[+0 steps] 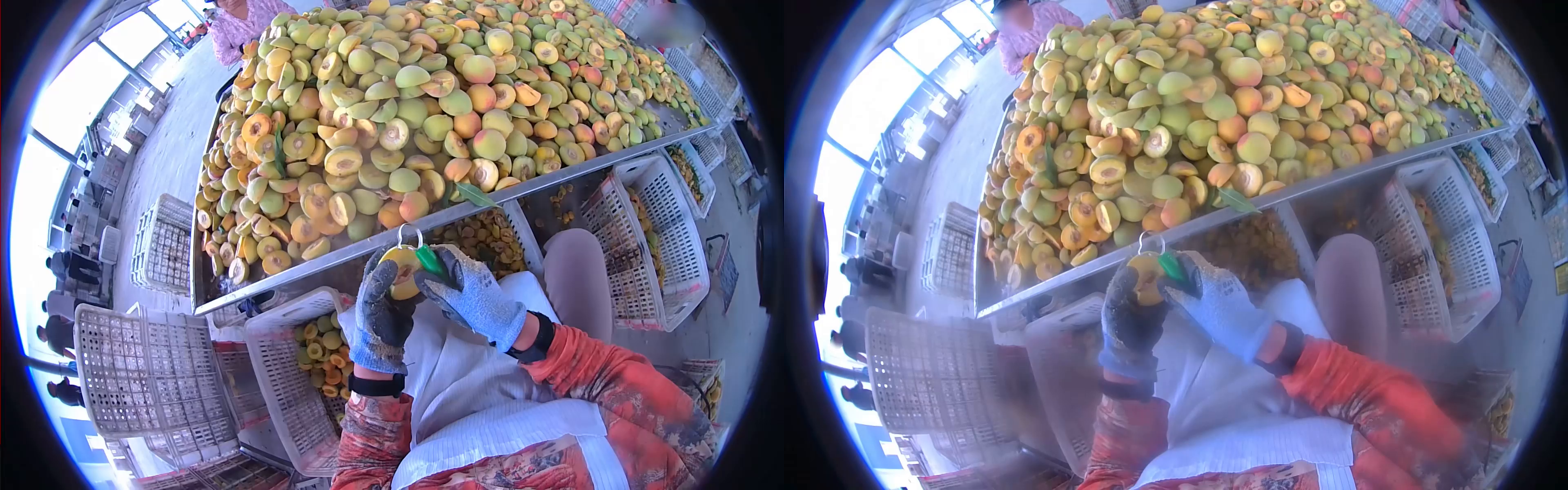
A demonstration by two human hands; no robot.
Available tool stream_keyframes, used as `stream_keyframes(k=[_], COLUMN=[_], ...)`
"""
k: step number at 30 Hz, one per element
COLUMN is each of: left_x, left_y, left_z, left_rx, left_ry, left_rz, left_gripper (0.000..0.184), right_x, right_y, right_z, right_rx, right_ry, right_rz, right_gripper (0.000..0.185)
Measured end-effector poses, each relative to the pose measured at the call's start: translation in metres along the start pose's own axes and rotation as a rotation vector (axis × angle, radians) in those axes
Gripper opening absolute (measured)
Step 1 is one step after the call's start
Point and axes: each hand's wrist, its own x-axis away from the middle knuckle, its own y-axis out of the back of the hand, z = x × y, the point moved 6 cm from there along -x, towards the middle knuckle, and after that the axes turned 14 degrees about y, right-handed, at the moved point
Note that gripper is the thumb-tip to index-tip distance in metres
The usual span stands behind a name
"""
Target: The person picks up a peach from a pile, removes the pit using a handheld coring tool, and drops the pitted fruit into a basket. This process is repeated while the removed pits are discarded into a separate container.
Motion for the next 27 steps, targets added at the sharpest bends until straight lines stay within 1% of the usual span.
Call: stream_keyframes(k=[1,3,4,5,8,9,10,11,12,13,14,15,16,17,18,19,20,21,22,23,25,27], left_x=[0.004,0.009,0.014,0.019,0.033,0.036,0.042,0.047,0.045,0.047,0.049,0.052,0.06,0.059,0.055,0.055,0.06,0.062,0.061,0.061,0.061,0.061], left_y=[0.01,0.028,0.033,0.034,0.029,0.026,0.018,0.01,0.01,0.016,0.025,0.032,0.028,0.036,0.048,0.048,0.046,0.044,0.047,0.048,0.042,0.034], left_z=[0.001,0.004,0.0,-0.001,-0.008,-0.005,-0.007,-0.009,-0.001,-0.002,0.002,0.006,0.011,0.013,0.012,0.006,-0.001,-0.005,-0.005,-0.004,-0.006,-0.01], left_rx=[0.004,0.114,0.081,0.083,0.245,0.246,0.06,-0.128,0.04,0.038,-0.056,-0.149,-0.193,-0.193,-0.196,-0.198,-0.301,-0.3,-0.086,0.127,0.103,0.088], left_ry=[-0.005,0.082,0.069,0.059,-0.132,-0.137,-0.223,-0.304,-0.133,-0.131,-0.059,0.012,0.13,0.129,0.066,0.0,-0.194,-0.198,-0.141,-0.082,-0.05,-0.158], left_rz=[-0.011,-0.029,-0.061,-0.069,-0.059,-0.058,-0.037,-0.016,0.051,0.05,0.011,-0.029,-0.028,-0.032,-0.039,-0.044,-0.163,-0.165,-0.159,-0.152,-0.153,-0.13], left_gripper=[0.043,0.044,0.046,0.046,0.05,0.05,0.051,0.051,0.054,0.054,0.055,0.056,0.053,0.053,0.05,0.048,0.045,0.045,0.045,0.045,0.045,0.045], right_x=[0.004,0.012,0.017,0.022,0.034,0.036,0.041,0.04,0.035,0.031,0.025,0.022,0.018,0.019,0.018,0.022,0.027,0.033,0.041,0.045,0.051,0.051], right_y=[-0.003,-0.006,-0.007,-0.009,-0.022,-0.033,-0.044,-0.043,-0.039,-0.036,-0.034,-0.032,-0.028,-0.027,-0.022,-0.02,-0.019,-0.02,-0.023,-0.027,-0.039,-0.045], right_z=[-0.002,0.008,0.014,0.014,0.012,0.0,-0.009,-0.006,0.001,0.005,0.001,0.0,0.013,0.028,0.035,0.039,0.035,0.03,0.038,0.037,0.035,0.034], right_rx=[-0.007,0.119,0.194,0.186,0.102,-0.212,-0.523,-0.521,-0.378,-0.236,-0.114,-0.119,0.034,0.19,0.151,0.148,0.234,0.32,0.255,0.254,0.381,0.393], right_ry=[-0.001,0.23,0.213,0.219,0.206,-0.03,-0.268,-0.266,-0.223,-0.181,0.136,0.134,0.366,0.6,0.373,0.38,0.31,0.234,0.405,0.404,0.392,0.401], right_rz=[0.011,0.067,0.136,0.145,0.17,0.141,0.106,0.105,0.138,0.17,0.179,0.183,0.158,0.129,0.132,0.132,0.174,0.215,0.135,0.138,0.229,0.221], right_gripper=[0.033,0.033,0.033,0.033,0.031,0.033,0.036,0.036,0.037,0.038,0.04,0.04,0.041,0.042,0.032,0.032,0.031,0.03,0.03,0.03,0.03,0.031])
